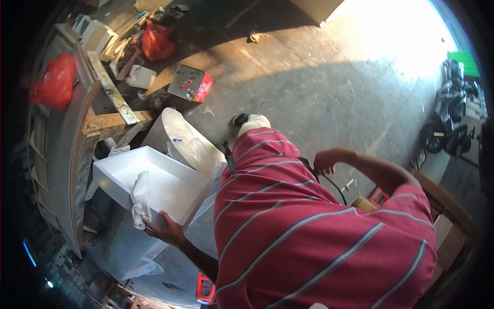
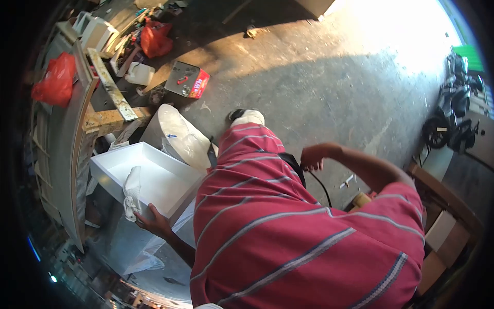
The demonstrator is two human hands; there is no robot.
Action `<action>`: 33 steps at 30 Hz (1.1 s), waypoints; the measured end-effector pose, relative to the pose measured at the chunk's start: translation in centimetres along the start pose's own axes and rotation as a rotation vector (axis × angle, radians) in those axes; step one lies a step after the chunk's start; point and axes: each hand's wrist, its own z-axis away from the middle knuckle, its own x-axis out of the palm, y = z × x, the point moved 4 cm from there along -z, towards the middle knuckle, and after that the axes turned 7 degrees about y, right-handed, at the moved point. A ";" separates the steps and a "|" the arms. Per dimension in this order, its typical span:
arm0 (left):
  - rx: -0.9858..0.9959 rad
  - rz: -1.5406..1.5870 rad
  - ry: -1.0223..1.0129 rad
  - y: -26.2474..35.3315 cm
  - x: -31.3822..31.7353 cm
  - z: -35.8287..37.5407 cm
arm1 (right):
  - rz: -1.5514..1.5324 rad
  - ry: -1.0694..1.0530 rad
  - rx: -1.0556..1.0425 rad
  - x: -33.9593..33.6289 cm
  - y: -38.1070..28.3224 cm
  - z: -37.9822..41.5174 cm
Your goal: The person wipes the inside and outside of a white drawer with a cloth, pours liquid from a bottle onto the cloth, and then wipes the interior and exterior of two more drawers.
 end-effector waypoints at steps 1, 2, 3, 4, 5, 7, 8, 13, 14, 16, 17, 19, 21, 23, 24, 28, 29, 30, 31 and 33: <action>-0.010 0.012 -0.010 0.3 -0.1 0.1 | 0.030 0.007 0.005 0.2 -0.3 0.1; -0.037 0.009 0.005 0.4 -0.4 0.1 | 0.092 0.038 0.043 0.2 0.1 -0.6; -0.060 0.029 -0.013 0.7 -0.4 0.1 | 0.169 0.074 0.032 -0.3 -0.5 0.1; -0.083 0.051 -0.031 0.9 -0.3 0.1 | 0.246 0.109 0.023 -0.8 -1.1 0.9; -0.078 0.054 -0.023 1.0 -0.4 0.2 | 0.275 0.112 0.029 -1.1 -1.1 1.2; -0.096 0.042 -0.023 1.4 -0.8 0.3 | 0.069 0.090 0.015 -1.8 -0.8 1.3; -0.086 0.028 -0.028 1.7 -1.0 0.3 | 0.101 0.094 0.019 -2.2 0.5 0.9; -0.140 0.088 0.005 2.0 -1.3 0.5 | 0.554 0.240 -0.510 -4.1 -2.3 3.6; -0.171 0.084 0.024 1.9 -1.5 0.4 | 0.613 0.289 -0.490 -4.5 -3.7 5.1; -0.160 0.155 0.007 2.6 -1.8 0.3 | 0.660 0.329 -0.509 -5.3 -4.5 5.8; -0.152 0.153 0.022 2.5 -1.8 0.4 | 0.658 0.268 -0.580 -5.7 -4.3 5.6; -0.141 0.157 0.056 1.8 -1.2 0.5 | 0.646 0.133 -0.568 -6.1 -5.3 6.0; -0.132 0.182 0.052 1.9 -1.3 0.5 | 0.491 0.005 -0.613 -6.6 -4.1 4.3; -0.182 0.196 0.039 2.7 -2.1 0.3 | 0.380 -0.060 -0.692 -6.7 -3.6 4.0; -0.206 0.215 0.011 2.7 -2.3 0.2 | 0.394 -0.055 -0.661 -6.8 -3.4 4.0; -0.159 0.236 0.057 2.6 -2.3 0.1 | 0.430 -0.011 -0.542 -7.9 -3.6 3.7; -0.181 0.204 0.026 2.1 -1.8 0.2 | 0.444 0.004 -0.518 -8.4 -3.8 3.6; -0.205 0.202 0.045 2.1 -2.0 0.3 | 0.449 0.012 -0.489 -8.9 -3.8 3.7; -0.180 0.228 0.065 2.4 -2.4 0.3 | 0.455 0.021 -0.461 -9.4 -3.8 3.7; -0.180 0.249 0.106 2.4 -2.7 0.1 | 0.462 0.034 -0.405 -10.7 -3.7 3.8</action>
